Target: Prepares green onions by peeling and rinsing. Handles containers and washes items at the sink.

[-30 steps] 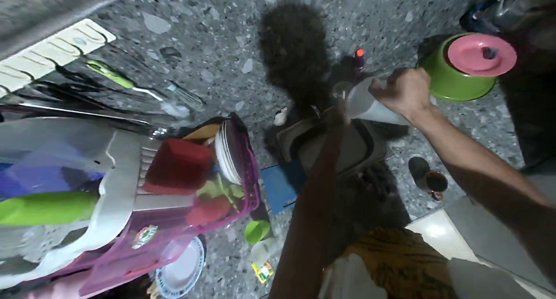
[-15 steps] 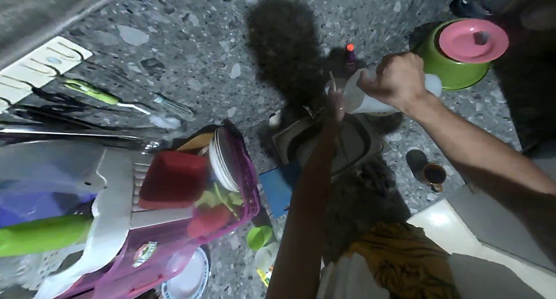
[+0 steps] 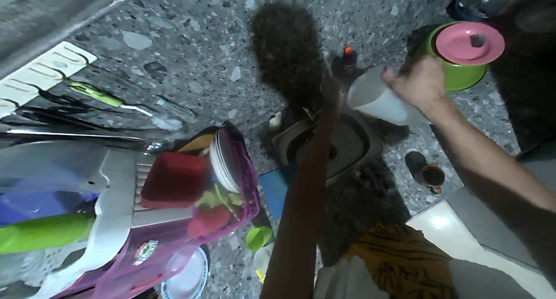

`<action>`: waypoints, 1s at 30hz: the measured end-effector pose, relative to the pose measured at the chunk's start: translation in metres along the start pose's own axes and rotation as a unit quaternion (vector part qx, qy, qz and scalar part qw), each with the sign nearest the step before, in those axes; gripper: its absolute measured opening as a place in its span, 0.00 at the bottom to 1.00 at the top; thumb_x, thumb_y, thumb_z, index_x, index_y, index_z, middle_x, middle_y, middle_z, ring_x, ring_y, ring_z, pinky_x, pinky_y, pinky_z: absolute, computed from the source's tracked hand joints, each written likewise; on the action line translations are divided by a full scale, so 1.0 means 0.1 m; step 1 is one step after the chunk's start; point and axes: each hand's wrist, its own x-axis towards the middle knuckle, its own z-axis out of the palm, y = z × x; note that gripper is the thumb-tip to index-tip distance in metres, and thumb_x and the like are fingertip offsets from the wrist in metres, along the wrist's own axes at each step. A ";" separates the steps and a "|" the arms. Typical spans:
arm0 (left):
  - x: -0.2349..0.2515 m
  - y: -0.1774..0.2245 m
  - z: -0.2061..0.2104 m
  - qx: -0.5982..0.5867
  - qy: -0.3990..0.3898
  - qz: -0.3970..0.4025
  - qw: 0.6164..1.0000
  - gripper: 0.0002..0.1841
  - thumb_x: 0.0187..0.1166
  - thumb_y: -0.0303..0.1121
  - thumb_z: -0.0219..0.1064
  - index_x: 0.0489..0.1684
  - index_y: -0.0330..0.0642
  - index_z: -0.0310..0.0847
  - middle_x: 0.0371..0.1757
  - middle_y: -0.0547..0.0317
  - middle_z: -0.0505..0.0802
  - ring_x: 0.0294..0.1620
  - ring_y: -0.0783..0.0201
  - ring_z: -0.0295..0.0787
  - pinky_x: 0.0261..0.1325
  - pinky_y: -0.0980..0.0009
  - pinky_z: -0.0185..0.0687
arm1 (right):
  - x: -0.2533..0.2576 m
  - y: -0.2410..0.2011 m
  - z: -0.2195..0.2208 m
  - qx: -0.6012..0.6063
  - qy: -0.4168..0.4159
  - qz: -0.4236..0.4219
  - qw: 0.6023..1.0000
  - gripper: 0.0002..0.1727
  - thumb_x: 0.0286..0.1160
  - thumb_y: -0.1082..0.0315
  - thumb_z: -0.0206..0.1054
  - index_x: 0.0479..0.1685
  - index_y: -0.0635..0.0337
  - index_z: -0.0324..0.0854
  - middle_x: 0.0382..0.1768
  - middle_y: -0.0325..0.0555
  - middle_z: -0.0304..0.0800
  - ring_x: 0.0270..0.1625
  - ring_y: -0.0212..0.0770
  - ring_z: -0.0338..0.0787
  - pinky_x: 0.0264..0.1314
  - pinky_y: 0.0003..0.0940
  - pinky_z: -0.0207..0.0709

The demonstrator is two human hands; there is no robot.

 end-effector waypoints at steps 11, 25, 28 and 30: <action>-0.11 0.73 -0.72 -0.061 -0.035 0.065 0.995 0.20 0.97 0.36 0.40 0.62 0.28 0.74 0.48 0.47 0.91 0.49 0.59 0.89 0.58 0.62 0.87 | -0.75 1.84 0.70 0.089 -0.087 0.260 0.958 0.38 0.89 0.41 0.51 0.45 0.75 0.86 0.45 0.73 0.90 0.51 0.68 0.91 0.59 0.73 0.76; -0.20 1.21 -0.89 0.034 -0.050 0.122 0.991 0.22 0.95 0.38 0.40 0.62 0.33 0.78 0.62 0.51 0.91 0.64 0.62 0.86 0.72 0.60 0.80 | -0.68 0.64 0.34 0.203 0.043 0.038 0.977 0.20 0.93 0.61 0.54 0.56 0.70 0.84 0.49 0.68 0.90 0.49 0.65 0.92 0.55 0.68 0.83; -0.23 1.28 -0.88 0.057 -0.074 0.163 0.982 0.22 0.96 0.39 0.36 0.59 0.34 0.76 0.62 0.52 0.91 0.63 0.64 0.86 0.71 0.61 0.80 | -0.35 -0.11 0.65 0.347 0.000 -0.087 0.934 0.19 0.91 0.62 0.56 0.62 0.66 0.85 0.52 0.54 0.95 0.53 0.46 0.95 0.62 0.49 0.88; -0.34 1.38 -0.89 0.093 -0.088 0.171 0.977 0.24 0.96 0.40 0.37 0.66 0.33 0.76 0.67 0.50 0.90 0.66 0.61 0.87 0.71 0.59 0.82 | -0.21 -0.57 0.75 0.391 -0.030 -0.118 0.912 0.25 0.89 0.57 0.61 0.76 0.66 0.75 0.65 0.57 0.89 0.66 0.47 0.90 0.74 0.48 0.82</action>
